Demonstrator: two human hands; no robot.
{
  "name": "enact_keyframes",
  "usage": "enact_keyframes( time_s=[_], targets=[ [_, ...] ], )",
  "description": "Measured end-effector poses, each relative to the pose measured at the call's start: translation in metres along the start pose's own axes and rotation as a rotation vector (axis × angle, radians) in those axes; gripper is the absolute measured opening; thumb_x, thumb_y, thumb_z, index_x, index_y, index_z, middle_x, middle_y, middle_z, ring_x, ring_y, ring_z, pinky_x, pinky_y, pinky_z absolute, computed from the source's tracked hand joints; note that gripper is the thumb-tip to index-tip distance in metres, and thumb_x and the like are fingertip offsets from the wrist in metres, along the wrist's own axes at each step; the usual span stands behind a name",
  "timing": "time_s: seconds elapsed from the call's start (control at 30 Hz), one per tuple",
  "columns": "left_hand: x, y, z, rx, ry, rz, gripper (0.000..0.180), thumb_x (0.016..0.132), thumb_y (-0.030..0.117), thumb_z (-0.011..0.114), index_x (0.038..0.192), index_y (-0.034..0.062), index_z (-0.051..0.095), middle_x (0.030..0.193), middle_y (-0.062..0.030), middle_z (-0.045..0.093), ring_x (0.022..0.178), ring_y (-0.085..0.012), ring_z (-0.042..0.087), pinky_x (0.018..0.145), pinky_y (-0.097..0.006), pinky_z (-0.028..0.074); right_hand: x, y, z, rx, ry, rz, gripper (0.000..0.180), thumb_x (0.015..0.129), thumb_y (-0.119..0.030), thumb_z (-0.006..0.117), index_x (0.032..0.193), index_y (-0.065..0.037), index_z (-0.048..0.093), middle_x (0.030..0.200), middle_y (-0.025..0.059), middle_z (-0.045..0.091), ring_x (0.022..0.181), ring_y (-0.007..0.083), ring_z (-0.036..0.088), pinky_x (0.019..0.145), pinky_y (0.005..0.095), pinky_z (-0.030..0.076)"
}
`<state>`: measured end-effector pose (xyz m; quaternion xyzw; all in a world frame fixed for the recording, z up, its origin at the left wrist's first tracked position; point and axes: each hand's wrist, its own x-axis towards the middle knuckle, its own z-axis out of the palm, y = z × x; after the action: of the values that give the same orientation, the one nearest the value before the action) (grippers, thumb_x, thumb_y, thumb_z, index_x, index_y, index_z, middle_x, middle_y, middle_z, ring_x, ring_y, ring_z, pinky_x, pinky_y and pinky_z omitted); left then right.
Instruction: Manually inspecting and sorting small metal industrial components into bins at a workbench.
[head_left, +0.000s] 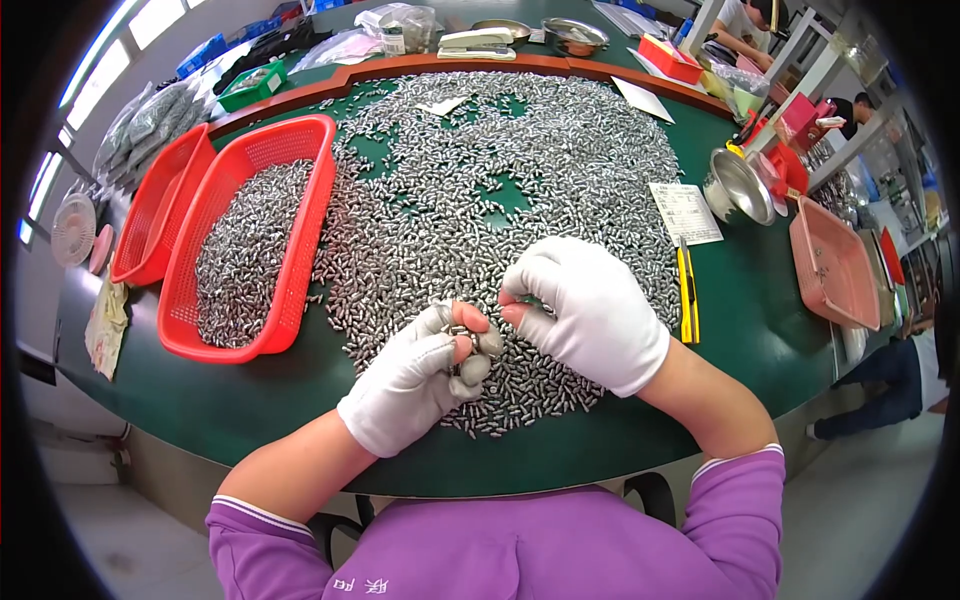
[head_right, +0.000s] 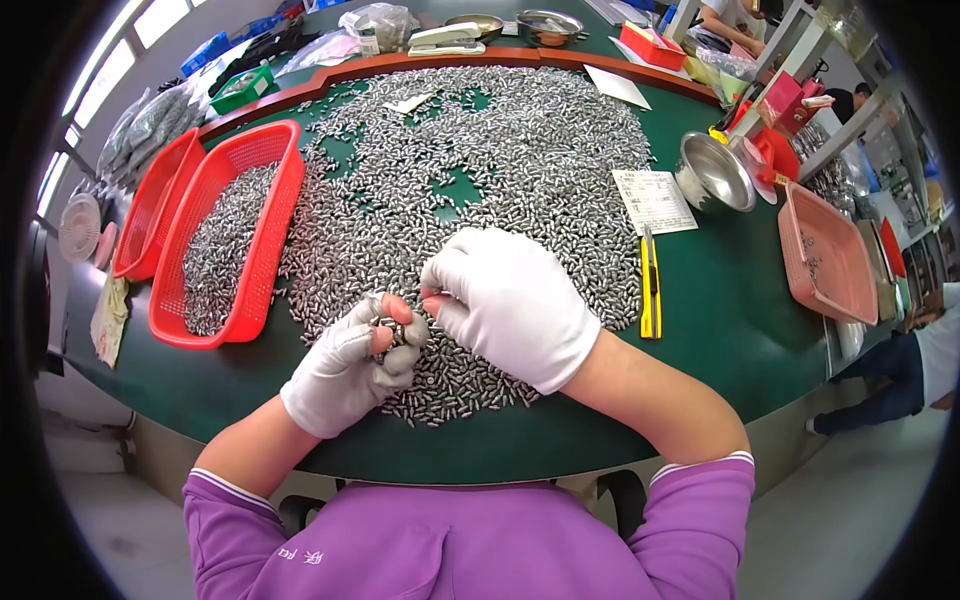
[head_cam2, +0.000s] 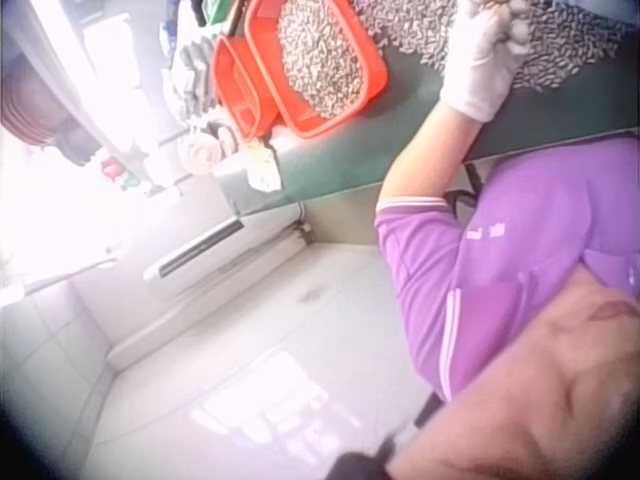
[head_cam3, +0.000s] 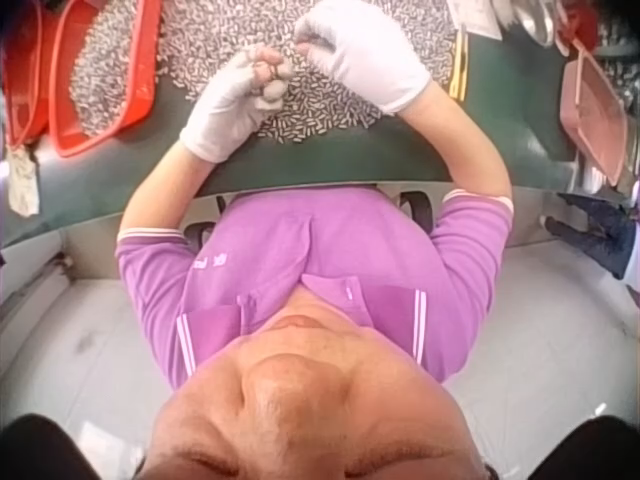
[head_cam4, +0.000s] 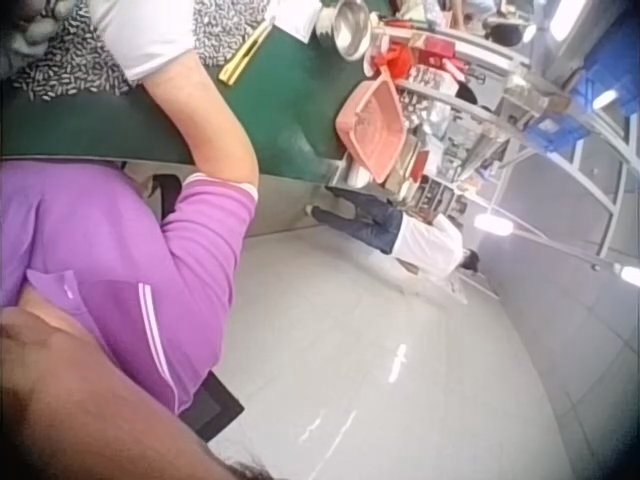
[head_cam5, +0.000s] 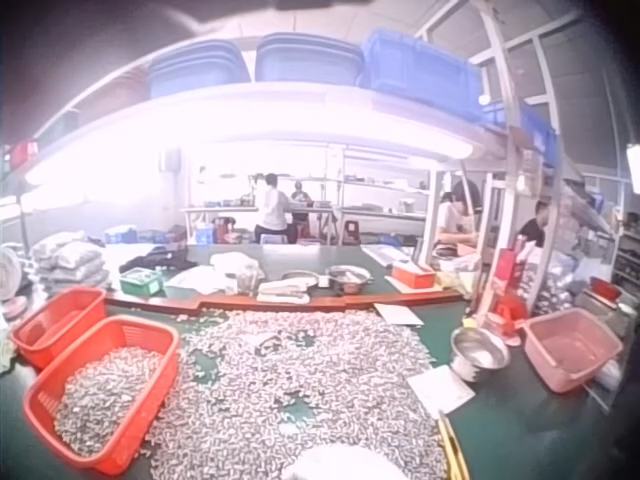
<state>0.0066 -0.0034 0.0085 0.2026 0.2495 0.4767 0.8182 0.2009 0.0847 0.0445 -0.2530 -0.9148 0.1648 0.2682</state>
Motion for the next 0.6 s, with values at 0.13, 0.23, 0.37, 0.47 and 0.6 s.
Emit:
enact_keyframes(
  time_s=[0.13, 0.23, 0.37, 0.47, 0.6],
  targets=[
    [-0.001, -0.002, -0.008, 0.0, -0.028, -0.034, 0.026, 0.092, 0.02, 0.066, 0.111, 0.0094, 0.05, 0.101, -0.0031, 0.059, 0.073, -0.0087, 0.047, 0.067, -0.022, 0.041, 0.003, -0.005, -0.004, -0.044, 0.082, -0.172, 0.015, 0.071, -0.008, 0.074, 0.079, -0.007, 0.061, 0.075, 0.0067, 0.059, 0.068, 0.0279, 0.06, 0.06, 0.0381, 0.048],
    [-0.001, -0.002, -0.008, 0.038, -0.025, -0.045, 0.027, 0.092, 0.022, 0.066, 0.111, 0.0103, 0.051, 0.103, -0.002, 0.059, 0.073, -0.0083, 0.046, 0.066, -0.022, 0.04, 0.004, -0.007, -0.003, -0.05, 0.086, -0.242, 0.018, 0.069, -0.011, 0.076, 0.08, -0.007, 0.062, 0.074, 0.0058, 0.06, 0.065, 0.0272, 0.059, 0.058, 0.0376, 0.048],
    [0.0, -0.001, -0.004, 0.049, -0.042, -0.035, 0.026, 0.093, 0.024, 0.066, 0.109, 0.0113, 0.051, 0.102, -0.0006, 0.059, 0.072, -0.0075, 0.045, 0.066, -0.022, 0.04, 0.001, -0.007, -0.001, -0.055, 0.069, -0.264, 0.015, 0.075, -0.021, 0.073, 0.084, -0.01, 0.066, 0.078, 0.0031, 0.062, 0.07, 0.0243, 0.061, 0.062, 0.0361, 0.05],
    [0.0, -0.001, -0.003, 0.063, -0.029, -0.079, 0.025, 0.093, 0.024, 0.066, 0.108, 0.0117, 0.05, 0.101, 0.0001, 0.059, 0.072, -0.0071, 0.044, 0.065, -0.021, 0.039, -0.002, -0.006, 0.001, 0.046, 0.055, -0.24, 0.016, 0.075, -0.019, 0.073, 0.087, -0.01, 0.068, 0.081, 0.0035, 0.064, 0.072, 0.024, 0.063, 0.063, 0.0358, 0.051],
    [0.0, 0.001, -0.004, 0.053, -0.075, -0.103, 0.024, 0.093, 0.023, 0.066, 0.106, 0.0111, 0.051, 0.098, -0.0003, 0.058, 0.069, -0.0069, 0.043, 0.061, -0.02, 0.037, -0.001, -0.001, 0.004, 0.217, 0.063, -0.202, 0.017, 0.074, -0.015, 0.075, 0.089, -0.009, 0.069, 0.081, 0.0067, 0.065, 0.072, 0.0267, 0.063, 0.063, 0.0363, 0.051]
  ],
)
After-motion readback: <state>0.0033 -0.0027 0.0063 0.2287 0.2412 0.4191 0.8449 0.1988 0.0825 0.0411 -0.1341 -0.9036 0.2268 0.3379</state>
